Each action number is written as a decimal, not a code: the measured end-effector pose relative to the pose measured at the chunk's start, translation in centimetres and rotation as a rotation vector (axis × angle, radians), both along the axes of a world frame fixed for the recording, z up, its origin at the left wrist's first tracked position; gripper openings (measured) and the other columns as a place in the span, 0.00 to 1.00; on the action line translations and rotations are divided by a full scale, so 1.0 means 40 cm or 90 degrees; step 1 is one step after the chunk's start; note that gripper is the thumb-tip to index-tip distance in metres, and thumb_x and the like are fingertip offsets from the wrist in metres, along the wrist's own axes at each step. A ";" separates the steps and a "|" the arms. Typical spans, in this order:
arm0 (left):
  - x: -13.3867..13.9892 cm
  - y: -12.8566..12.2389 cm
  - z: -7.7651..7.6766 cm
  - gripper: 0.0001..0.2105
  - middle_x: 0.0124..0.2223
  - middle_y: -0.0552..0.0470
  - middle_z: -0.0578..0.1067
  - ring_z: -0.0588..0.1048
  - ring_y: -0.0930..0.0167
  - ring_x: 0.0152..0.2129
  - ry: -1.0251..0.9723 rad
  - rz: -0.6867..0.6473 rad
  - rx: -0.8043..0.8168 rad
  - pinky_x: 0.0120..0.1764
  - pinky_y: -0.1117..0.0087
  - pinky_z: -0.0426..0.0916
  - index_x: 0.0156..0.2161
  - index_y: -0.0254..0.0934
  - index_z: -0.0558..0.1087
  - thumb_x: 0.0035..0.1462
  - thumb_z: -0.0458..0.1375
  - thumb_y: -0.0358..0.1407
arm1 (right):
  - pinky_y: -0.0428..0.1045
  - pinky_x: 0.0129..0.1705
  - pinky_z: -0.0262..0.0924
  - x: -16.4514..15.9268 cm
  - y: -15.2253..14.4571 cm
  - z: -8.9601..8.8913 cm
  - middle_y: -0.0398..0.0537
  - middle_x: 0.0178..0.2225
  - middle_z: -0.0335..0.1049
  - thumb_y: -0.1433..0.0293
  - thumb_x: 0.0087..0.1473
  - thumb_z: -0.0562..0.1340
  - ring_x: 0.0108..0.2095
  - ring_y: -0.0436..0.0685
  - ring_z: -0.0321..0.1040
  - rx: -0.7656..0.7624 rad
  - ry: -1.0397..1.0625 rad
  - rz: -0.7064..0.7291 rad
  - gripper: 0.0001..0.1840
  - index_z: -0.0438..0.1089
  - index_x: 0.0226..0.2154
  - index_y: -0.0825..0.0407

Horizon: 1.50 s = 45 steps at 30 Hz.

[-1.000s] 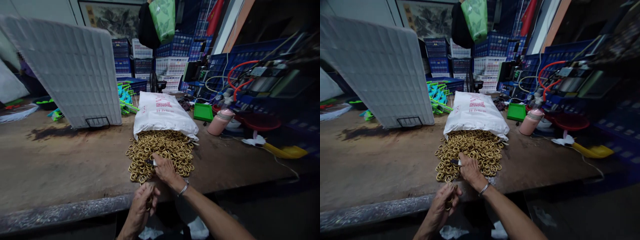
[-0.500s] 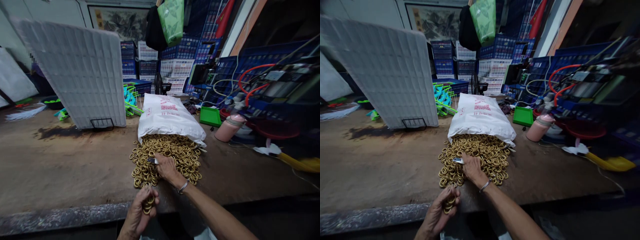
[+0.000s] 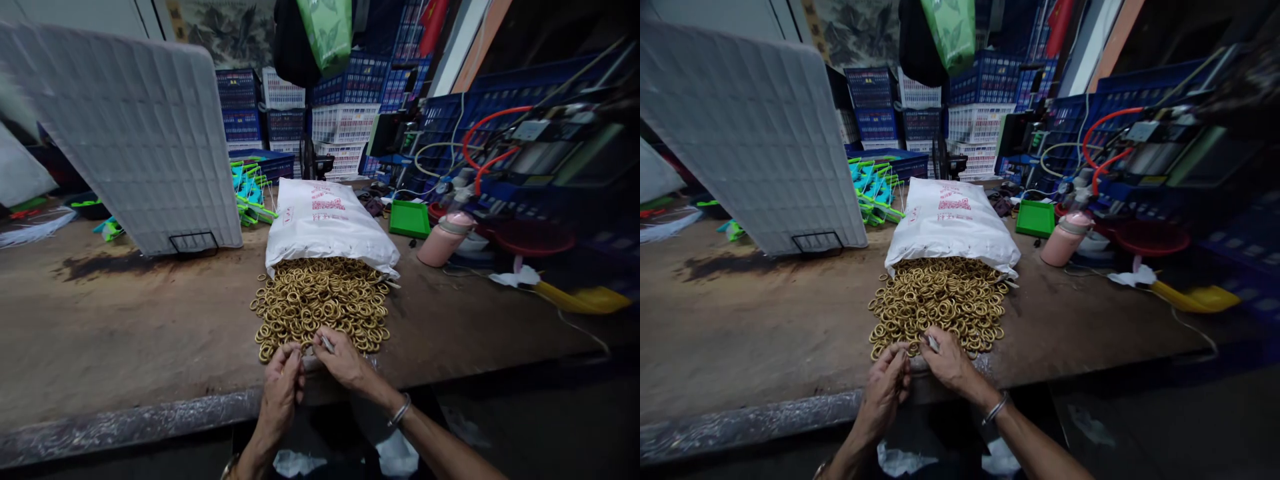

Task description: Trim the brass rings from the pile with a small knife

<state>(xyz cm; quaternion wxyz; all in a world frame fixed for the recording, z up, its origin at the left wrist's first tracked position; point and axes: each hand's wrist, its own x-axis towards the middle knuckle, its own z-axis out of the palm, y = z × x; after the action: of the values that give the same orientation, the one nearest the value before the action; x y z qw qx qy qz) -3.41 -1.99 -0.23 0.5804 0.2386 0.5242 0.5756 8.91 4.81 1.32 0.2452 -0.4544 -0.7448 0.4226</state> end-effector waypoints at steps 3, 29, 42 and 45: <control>0.002 -0.003 0.000 0.16 0.18 0.62 0.60 0.57 0.82 0.11 0.041 -0.032 -0.004 0.13 0.82 0.49 0.29 0.37 0.64 0.45 0.57 0.49 | 0.42 0.25 0.46 0.005 -0.012 -0.003 0.36 0.19 0.53 0.68 0.48 0.53 0.22 0.46 0.50 0.002 0.003 0.009 0.07 0.60 0.22 0.53; 0.011 -0.021 0.033 0.17 0.19 0.62 0.61 0.57 0.83 0.11 0.047 -0.117 -0.012 0.15 0.81 0.48 0.26 0.37 0.60 0.46 0.55 0.50 | 0.42 0.25 0.43 0.018 -0.055 0.005 0.40 0.20 0.61 0.77 0.44 0.51 0.22 0.47 0.54 0.126 -0.130 0.054 0.07 0.61 0.24 0.51; 0.014 -0.042 0.037 0.18 0.18 0.60 0.59 0.56 0.80 0.14 0.159 -0.100 0.104 0.18 0.78 0.51 0.21 0.36 0.60 0.46 0.55 0.50 | 0.45 0.25 0.39 0.019 -0.044 -0.011 0.43 0.24 0.65 0.78 0.41 0.50 0.23 0.49 0.57 0.158 -0.309 0.112 0.14 0.62 0.33 0.51; 0.030 -0.076 0.063 0.17 0.18 0.59 0.60 0.56 0.80 0.13 0.138 -0.194 0.100 0.18 0.78 0.52 0.23 0.36 0.62 0.49 0.53 0.49 | 0.46 0.24 0.38 0.024 -0.036 -0.015 0.44 0.22 0.65 0.78 0.40 0.51 0.23 0.50 0.57 0.175 -0.365 0.063 0.13 0.62 0.32 0.52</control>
<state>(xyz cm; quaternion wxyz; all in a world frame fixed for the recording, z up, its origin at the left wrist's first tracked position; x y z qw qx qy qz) -2.23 -5.02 2.30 0.5803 0.4204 0.4951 0.4912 9.86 3.37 0.71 0.0635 -0.4810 -0.8549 0.1840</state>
